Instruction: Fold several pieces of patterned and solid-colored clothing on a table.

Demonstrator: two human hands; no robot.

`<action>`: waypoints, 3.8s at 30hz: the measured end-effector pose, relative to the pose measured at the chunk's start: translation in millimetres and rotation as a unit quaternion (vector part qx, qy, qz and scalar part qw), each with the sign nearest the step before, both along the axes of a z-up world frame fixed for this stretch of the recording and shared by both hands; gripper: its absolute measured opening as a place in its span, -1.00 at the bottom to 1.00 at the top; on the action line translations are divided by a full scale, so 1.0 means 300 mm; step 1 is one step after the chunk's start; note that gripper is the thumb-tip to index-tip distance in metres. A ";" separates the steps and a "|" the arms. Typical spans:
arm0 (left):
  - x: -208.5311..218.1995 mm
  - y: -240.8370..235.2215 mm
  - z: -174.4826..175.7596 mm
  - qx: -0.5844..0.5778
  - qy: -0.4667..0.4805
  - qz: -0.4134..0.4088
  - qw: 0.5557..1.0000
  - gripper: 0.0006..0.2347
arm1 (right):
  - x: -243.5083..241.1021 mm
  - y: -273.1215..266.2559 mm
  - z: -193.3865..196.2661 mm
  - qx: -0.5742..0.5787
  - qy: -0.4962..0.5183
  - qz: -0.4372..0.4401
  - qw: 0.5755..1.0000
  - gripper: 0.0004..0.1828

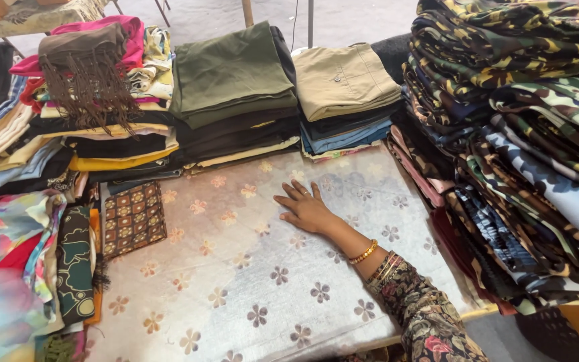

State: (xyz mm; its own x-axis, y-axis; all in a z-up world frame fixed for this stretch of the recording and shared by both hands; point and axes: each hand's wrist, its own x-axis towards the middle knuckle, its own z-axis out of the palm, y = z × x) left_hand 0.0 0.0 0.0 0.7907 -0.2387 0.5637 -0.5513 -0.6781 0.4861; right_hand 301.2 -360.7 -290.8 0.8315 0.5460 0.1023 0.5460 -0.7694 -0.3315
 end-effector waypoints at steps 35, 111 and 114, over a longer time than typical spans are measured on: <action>0.269 0.369 -0.418 -0.545 -0.086 -0.222 0.804 -0.72 | -0.058 0.403 0.112 0.146 0.036 0.208 0.967 -0.10; 0.610 -0.117 -0.946 0.247 0.291 0.095 0.919 -0.28 | -0.234 -0.526 0.127 -0.082 0.094 -0.136 0.983 -0.16; 0.613 -0.063 -0.943 0.274 0.274 0.225 0.894 -0.35 | -0.248 -0.510 0.171 -0.114 0.101 -0.201 0.968 -0.22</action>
